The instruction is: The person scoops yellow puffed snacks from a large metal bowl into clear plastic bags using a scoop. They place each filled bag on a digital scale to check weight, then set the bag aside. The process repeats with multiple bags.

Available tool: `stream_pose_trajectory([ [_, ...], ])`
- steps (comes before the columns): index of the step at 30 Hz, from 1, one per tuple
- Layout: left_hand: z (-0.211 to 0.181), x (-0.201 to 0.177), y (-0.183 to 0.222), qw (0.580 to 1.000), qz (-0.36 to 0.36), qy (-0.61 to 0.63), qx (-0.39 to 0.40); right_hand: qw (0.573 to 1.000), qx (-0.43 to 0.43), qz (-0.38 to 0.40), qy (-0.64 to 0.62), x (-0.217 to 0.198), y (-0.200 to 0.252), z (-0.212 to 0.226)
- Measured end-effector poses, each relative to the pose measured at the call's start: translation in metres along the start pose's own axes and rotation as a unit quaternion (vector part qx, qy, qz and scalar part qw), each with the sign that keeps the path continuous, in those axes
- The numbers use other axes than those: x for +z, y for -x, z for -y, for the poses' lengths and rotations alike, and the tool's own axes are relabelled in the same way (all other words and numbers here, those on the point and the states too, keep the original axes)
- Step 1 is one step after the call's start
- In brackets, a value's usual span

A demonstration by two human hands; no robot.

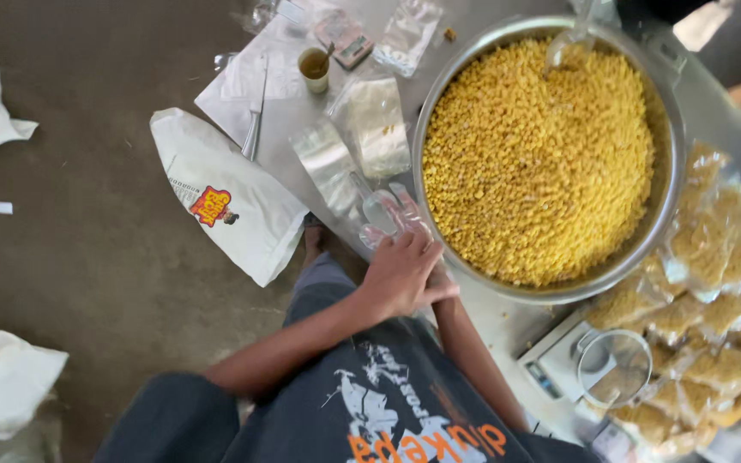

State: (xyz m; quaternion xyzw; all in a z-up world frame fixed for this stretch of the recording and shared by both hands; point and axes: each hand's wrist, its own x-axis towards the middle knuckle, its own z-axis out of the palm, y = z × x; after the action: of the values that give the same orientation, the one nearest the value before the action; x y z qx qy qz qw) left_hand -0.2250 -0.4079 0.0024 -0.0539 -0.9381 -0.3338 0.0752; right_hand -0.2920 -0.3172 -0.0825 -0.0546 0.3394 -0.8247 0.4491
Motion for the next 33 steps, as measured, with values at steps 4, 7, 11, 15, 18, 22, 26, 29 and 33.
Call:
stream_pose_trajectory([
  [4, 0.054, 0.025, -0.031, 0.968, 0.225, 0.047, 0.099, 0.499, 0.079, -0.112, 0.856, 0.008, -0.038, -0.028],
  [7, 0.075, 0.033, -0.018, 0.945, 0.264, 0.114, 0.156, 0.731, -0.042, -0.07, 0.678, 0.003, -0.044, -0.055],
  [11, 0.1, 0.032, -0.015, 0.931, 0.263, 0.13, 0.216, 0.8, -0.091, -0.05, 0.591, -0.022, -0.069, -0.093],
  [15, 0.127, 0.029, -0.01, 0.909, 0.316, 0.122, 0.241, 0.702, -0.001, -0.054, 0.71, -0.028, -0.093, -0.116],
  [18, 0.139, 0.021, -0.003, 0.893, 0.362, 0.11, 0.245, 0.807, -0.165, -0.072, 0.563, 0.002, -0.083, -0.128],
  [22, 0.155, 0.01, -0.005, 0.887, 0.37, 0.105, 0.256, 0.823, -0.061, -0.095, 0.557, -0.013, -0.097, -0.155],
  [26, 0.178, 0.006, -0.018, 0.878, 0.448, 0.155, 0.067, 0.972, -0.048, -0.153, 0.174, -0.079, -0.087, -0.215],
  [29, 0.211, 0.007, -0.018, 0.947, 0.258, 0.193, 0.001, 0.972, -0.112, -0.198, -0.062, -0.119, -0.116, -0.226],
  [33, 0.277, 0.015, -0.001, 0.944, 0.313, 0.076, -0.078, 0.825, 0.178, -0.477, -0.246, -0.148, -0.17, -0.207],
])
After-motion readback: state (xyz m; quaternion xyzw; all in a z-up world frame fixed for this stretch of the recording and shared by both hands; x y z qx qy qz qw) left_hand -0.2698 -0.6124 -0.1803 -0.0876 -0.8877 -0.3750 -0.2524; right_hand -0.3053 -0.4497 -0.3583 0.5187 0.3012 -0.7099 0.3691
